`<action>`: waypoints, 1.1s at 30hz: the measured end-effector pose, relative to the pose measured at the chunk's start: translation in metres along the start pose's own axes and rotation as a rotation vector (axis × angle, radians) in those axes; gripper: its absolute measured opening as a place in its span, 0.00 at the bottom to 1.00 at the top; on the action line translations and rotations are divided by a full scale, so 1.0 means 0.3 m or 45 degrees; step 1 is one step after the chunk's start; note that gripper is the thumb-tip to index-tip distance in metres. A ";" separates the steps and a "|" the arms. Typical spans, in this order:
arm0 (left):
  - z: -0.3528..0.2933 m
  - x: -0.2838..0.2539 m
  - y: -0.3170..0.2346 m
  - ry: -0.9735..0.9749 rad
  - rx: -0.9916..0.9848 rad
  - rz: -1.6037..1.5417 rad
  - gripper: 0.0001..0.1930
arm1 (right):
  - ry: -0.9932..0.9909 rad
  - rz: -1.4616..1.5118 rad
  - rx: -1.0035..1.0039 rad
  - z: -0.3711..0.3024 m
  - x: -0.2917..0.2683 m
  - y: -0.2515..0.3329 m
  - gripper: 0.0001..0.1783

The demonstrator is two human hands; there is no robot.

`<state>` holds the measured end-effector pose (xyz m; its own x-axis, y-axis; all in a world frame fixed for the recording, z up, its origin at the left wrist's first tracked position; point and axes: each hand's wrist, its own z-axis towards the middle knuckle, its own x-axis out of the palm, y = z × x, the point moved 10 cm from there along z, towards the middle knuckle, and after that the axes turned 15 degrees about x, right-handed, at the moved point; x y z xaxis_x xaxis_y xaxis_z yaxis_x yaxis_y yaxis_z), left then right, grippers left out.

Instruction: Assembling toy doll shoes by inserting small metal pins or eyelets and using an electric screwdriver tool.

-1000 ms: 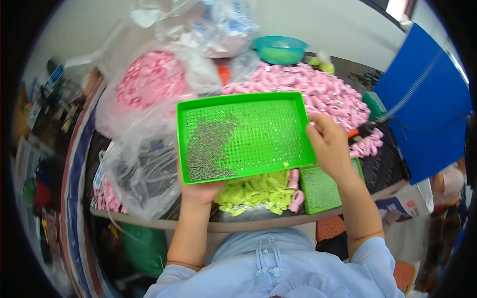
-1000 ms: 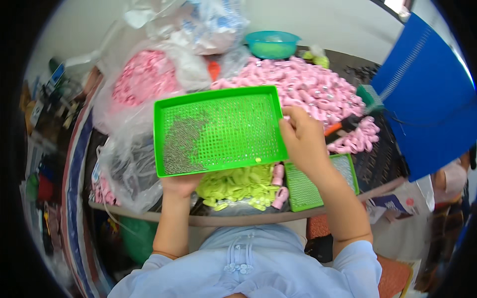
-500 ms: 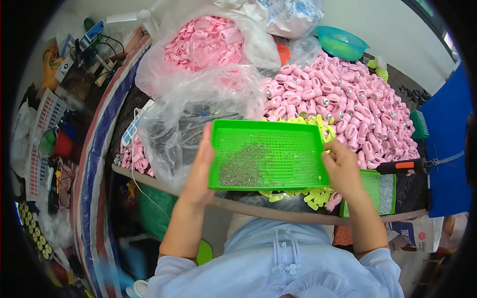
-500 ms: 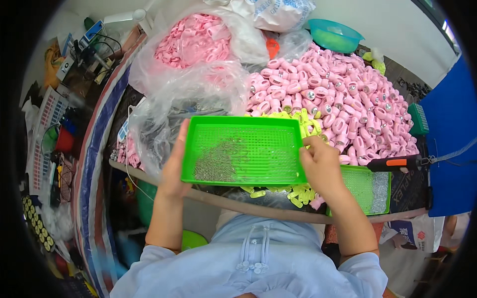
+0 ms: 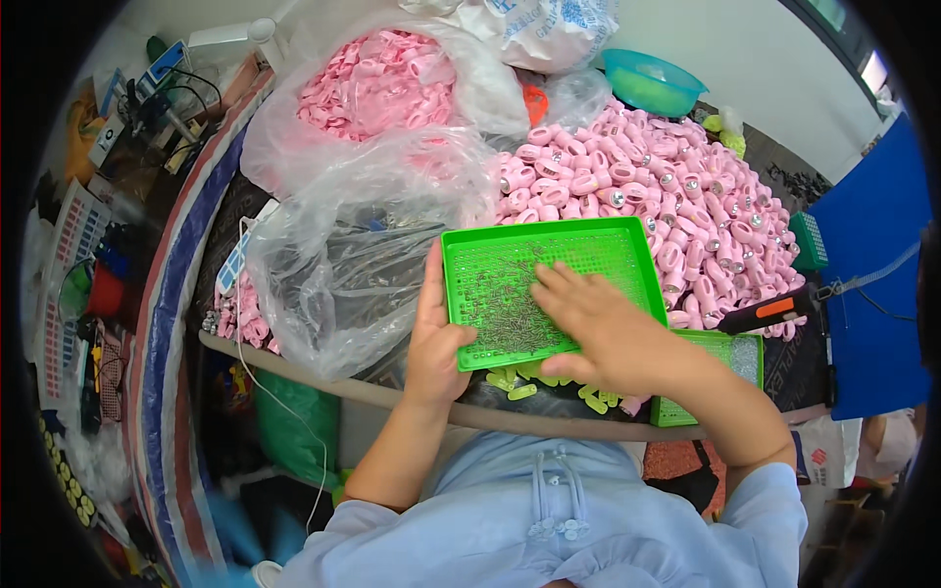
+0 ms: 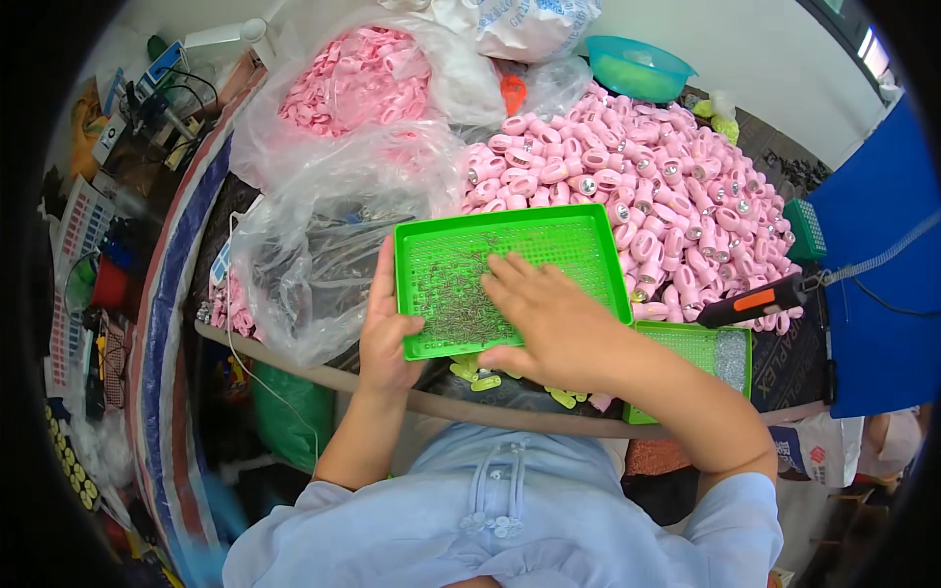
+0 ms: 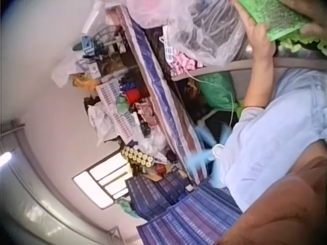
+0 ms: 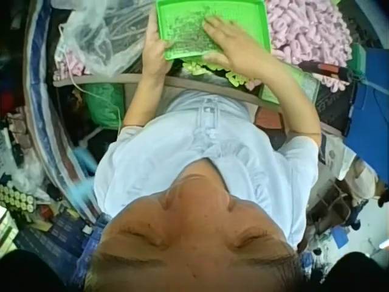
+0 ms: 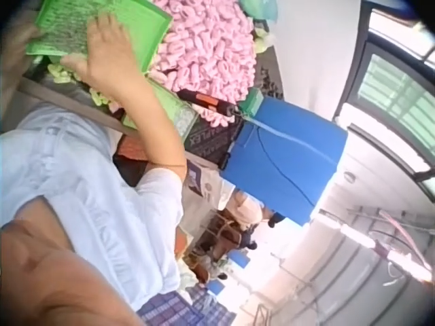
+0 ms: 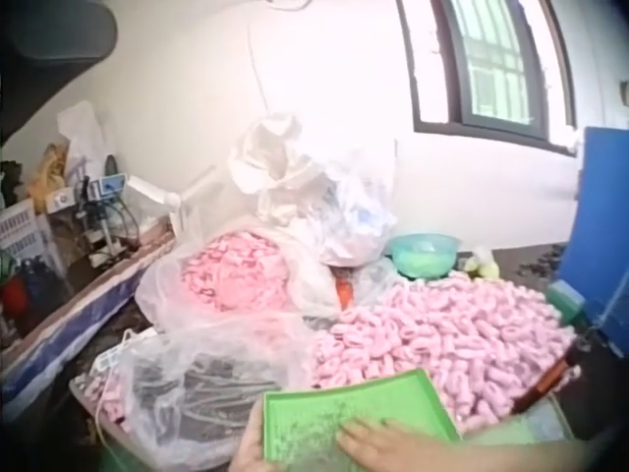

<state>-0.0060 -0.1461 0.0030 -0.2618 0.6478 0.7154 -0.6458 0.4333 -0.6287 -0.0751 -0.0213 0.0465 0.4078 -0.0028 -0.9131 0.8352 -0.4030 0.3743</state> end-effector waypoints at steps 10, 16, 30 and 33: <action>0.030 -0.059 0.016 0.081 -0.092 -0.008 0.51 | 0.032 0.422 -0.149 0.078 -0.110 0.005 0.29; 0.041 0.003 0.052 0.106 -0.172 0.017 0.52 | 0.776 0.883 0.436 0.150 0.129 -0.056 0.15; 0.078 -0.060 0.000 0.060 -0.019 0.023 0.53 | 0.792 1.789 0.585 0.206 0.133 -0.085 0.20; 0.061 -0.030 0.033 0.064 -0.072 0.014 0.53 | 0.648 1.824 0.499 0.285 0.067 -0.100 0.21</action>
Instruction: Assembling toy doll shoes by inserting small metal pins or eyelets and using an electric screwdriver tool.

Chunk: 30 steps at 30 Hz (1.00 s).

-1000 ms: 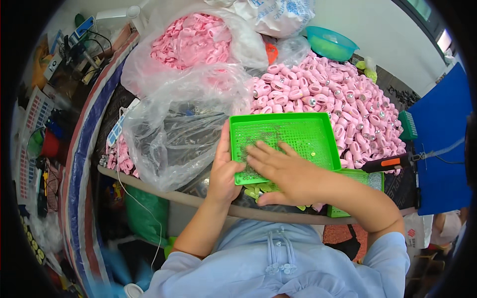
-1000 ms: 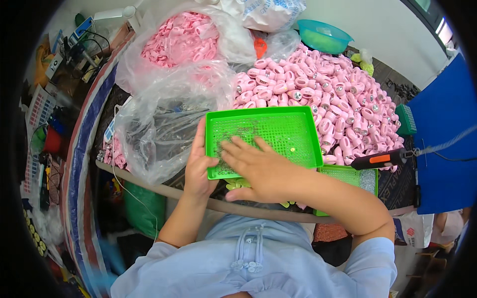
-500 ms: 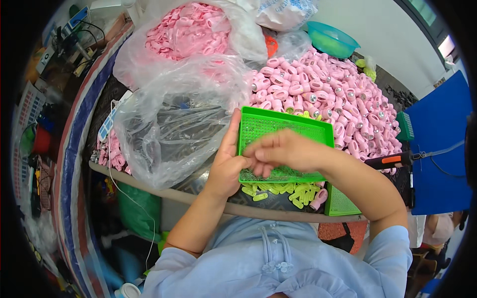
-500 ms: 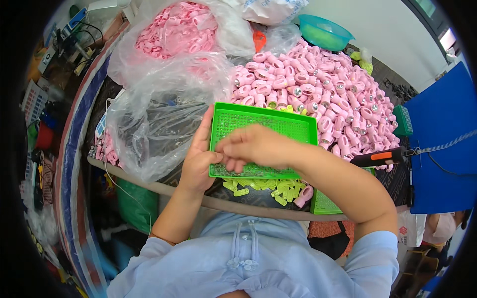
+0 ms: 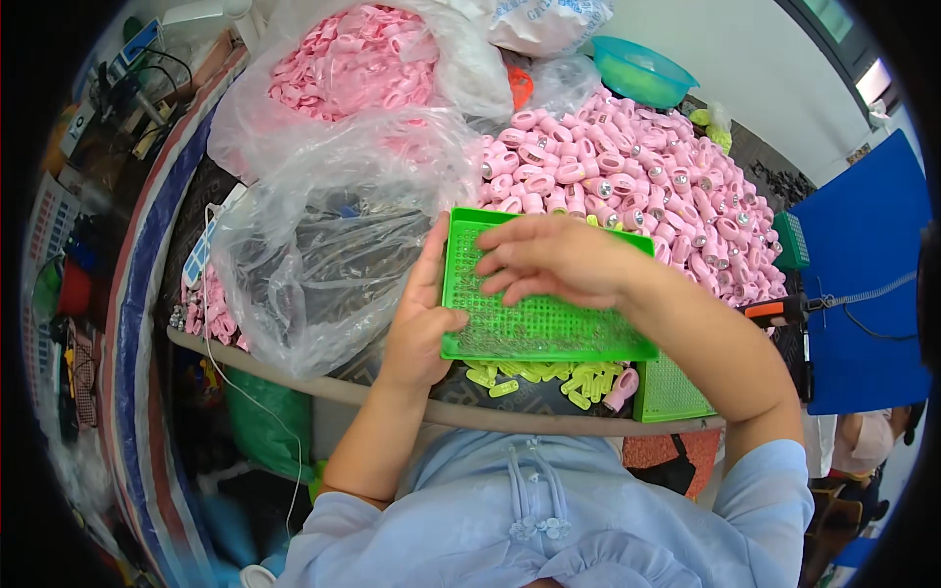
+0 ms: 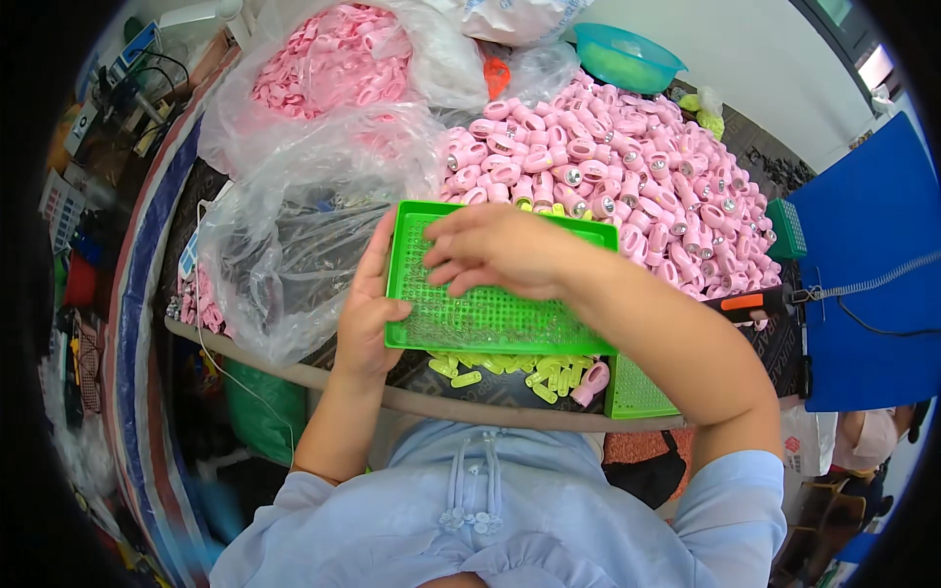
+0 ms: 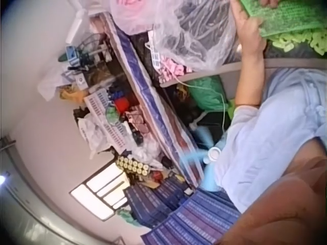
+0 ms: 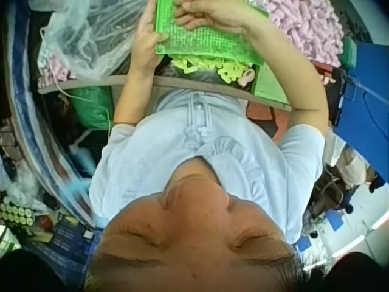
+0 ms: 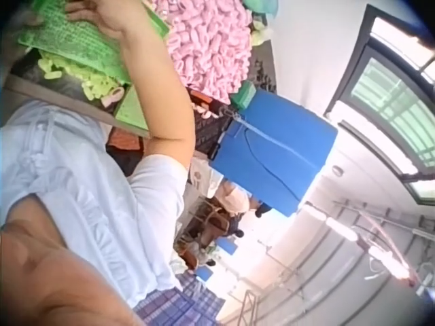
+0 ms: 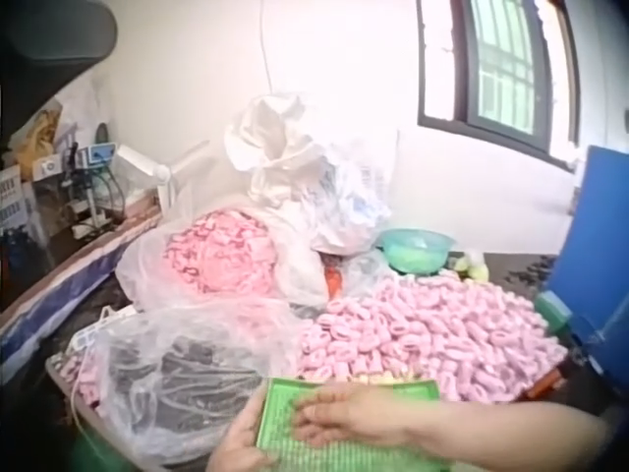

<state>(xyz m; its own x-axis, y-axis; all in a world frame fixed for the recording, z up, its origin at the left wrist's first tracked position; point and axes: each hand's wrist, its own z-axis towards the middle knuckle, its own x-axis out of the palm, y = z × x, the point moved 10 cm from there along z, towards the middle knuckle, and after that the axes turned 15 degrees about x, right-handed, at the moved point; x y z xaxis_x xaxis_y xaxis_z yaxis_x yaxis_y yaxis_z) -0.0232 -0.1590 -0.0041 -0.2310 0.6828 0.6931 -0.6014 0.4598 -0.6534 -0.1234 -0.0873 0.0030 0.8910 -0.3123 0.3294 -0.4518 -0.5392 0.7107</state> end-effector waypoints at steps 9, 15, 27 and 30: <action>0.021 0.008 0.038 -0.020 -0.059 -0.141 0.49 | 0.017 -0.086 0.156 -0.037 0.054 -0.059 0.21; 0.022 -0.024 -0.030 0.011 0.024 -0.146 0.48 | -0.126 -0.065 0.246 -0.117 -0.068 -0.035 0.17; 0.044 -0.056 -0.098 -0.025 0.064 -0.087 0.50 | -0.249 -0.264 -0.067 -0.185 -0.100 0.083 0.14; 0.056 -0.102 -0.127 -0.028 0.182 -0.109 0.49 | -0.601 -0.402 -0.405 -0.337 -0.113 0.223 0.10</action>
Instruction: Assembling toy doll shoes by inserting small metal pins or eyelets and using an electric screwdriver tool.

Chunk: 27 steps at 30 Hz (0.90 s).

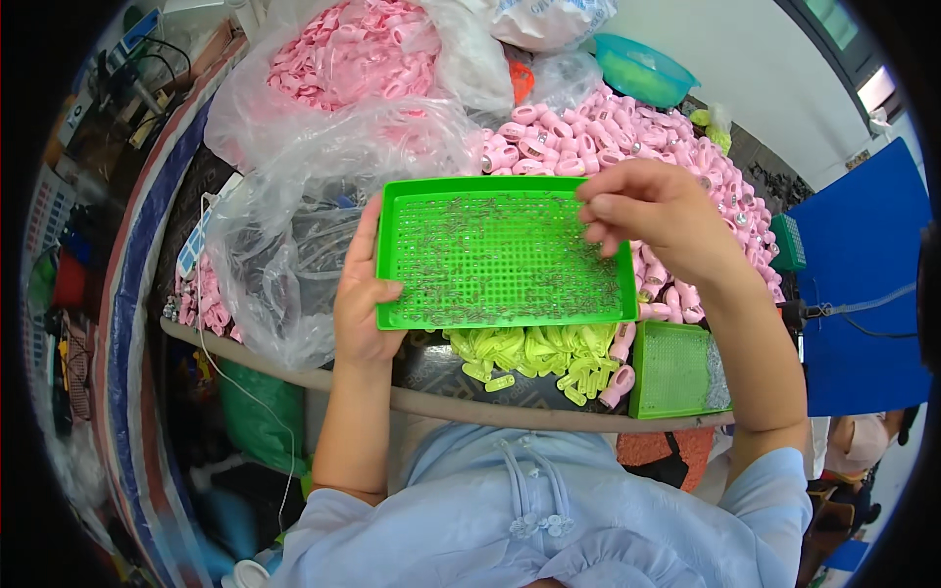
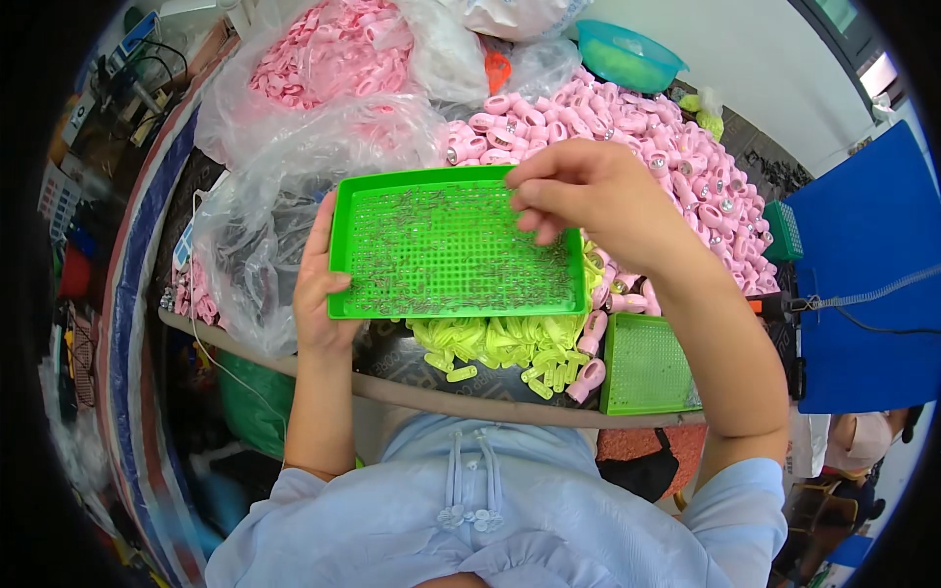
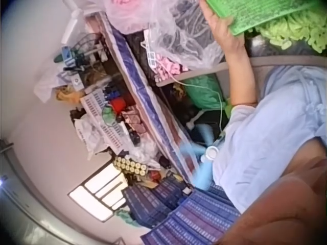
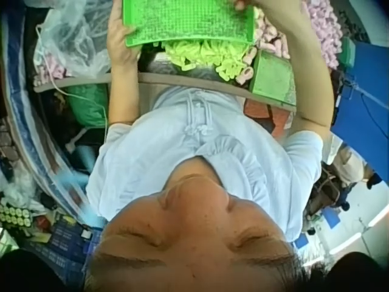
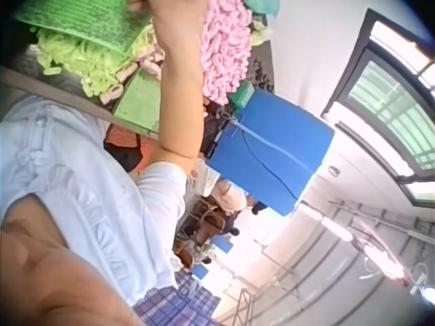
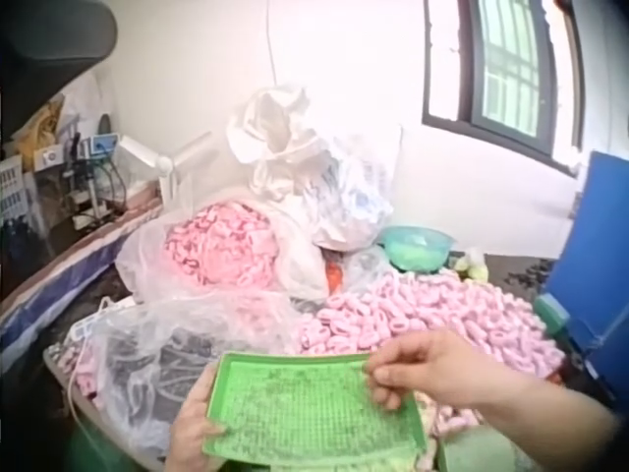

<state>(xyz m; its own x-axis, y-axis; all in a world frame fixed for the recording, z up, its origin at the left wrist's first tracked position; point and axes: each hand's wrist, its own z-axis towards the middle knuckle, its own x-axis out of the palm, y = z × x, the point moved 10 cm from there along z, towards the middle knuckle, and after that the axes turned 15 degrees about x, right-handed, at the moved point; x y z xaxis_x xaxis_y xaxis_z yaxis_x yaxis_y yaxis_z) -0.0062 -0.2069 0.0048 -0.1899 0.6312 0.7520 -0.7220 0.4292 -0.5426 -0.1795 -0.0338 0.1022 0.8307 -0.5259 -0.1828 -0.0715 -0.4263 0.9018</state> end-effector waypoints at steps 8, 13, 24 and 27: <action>-0.020 0.017 0.073 -0.042 0.041 -0.115 0.49 | -0.582 0.062 -0.032 -0.084 -0.229 -0.203 0.17; -0.013 0.049 0.100 -0.046 -0.030 -0.179 0.50 | -0.721 0.037 -0.344 -0.113 -0.189 -0.281 0.21; -0.073 0.141 0.121 0.051 0.133 -0.556 0.42 | -0.600 0.510 -0.350 -0.171 -0.226 -0.366 0.23; -0.070 0.121 0.119 0.113 0.051 0.046 0.41 | -0.537 0.619 -0.269 -0.152 -0.242 -0.424 0.22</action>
<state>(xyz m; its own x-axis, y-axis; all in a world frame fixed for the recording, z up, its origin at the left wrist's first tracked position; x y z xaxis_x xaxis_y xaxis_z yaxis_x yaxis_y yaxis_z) -0.0250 -0.1550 0.0049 -0.1577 0.7012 0.6953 -0.7423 0.3801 -0.5518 -0.2054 0.0921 0.0188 0.4416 -0.8820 0.1647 -0.2378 0.0619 0.9693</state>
